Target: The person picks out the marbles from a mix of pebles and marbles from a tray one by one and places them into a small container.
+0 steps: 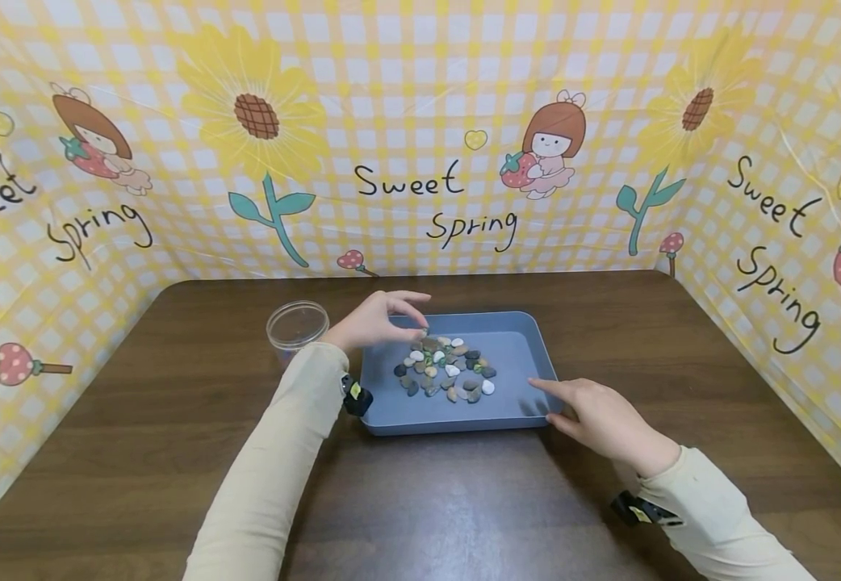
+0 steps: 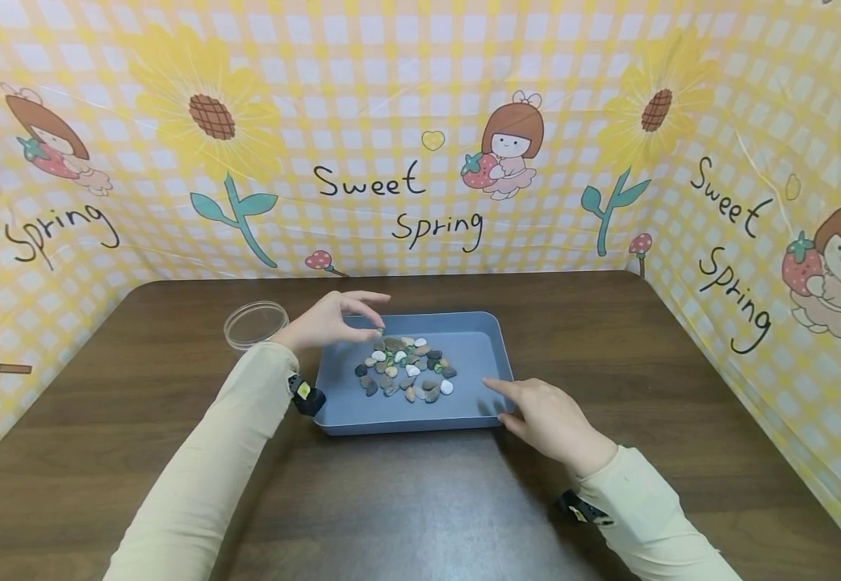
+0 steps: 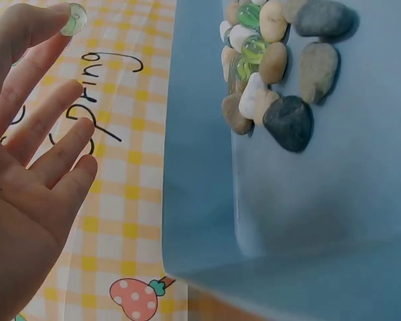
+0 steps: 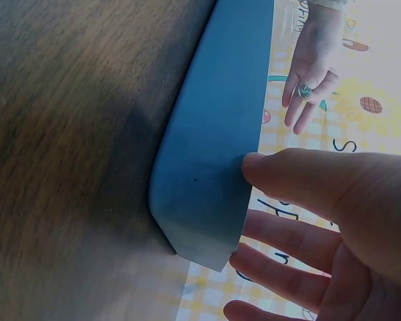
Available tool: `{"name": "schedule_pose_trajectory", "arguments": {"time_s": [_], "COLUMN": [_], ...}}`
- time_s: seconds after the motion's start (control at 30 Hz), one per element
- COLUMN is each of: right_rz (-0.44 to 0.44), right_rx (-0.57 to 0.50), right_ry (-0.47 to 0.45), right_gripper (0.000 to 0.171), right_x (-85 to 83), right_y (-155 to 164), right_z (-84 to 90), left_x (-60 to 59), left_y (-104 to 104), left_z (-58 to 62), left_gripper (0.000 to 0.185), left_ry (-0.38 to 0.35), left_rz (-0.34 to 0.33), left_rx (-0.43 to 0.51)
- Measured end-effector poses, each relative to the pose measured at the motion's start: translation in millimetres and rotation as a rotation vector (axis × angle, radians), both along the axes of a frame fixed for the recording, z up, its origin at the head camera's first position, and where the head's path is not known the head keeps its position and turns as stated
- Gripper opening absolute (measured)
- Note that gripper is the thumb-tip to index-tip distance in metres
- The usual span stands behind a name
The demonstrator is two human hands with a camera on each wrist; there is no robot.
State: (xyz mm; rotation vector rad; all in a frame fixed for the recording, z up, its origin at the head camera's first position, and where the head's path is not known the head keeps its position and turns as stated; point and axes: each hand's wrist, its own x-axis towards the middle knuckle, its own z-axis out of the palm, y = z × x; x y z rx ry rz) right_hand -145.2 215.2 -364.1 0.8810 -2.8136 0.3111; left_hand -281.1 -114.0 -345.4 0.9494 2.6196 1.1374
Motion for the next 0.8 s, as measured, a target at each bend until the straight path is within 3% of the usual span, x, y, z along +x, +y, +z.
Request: {"name": "schedule_pose_trajectory", "arguments": {"time_s": [0.8], "right_rz": [0.004], "right_rx": [-0.065], "right_ry": [-0.065], "right_gripper": [0.045], "right_x": [0.1], "right_y": [-1], "right_z": [1.0], "left_x": [6.1], "left_y": [-13], "left_z": [8.4], "left_gripper": [0.015], "left_ry": [-0.034], "left_rz": [0.031], "left_rx": [0.03]}}
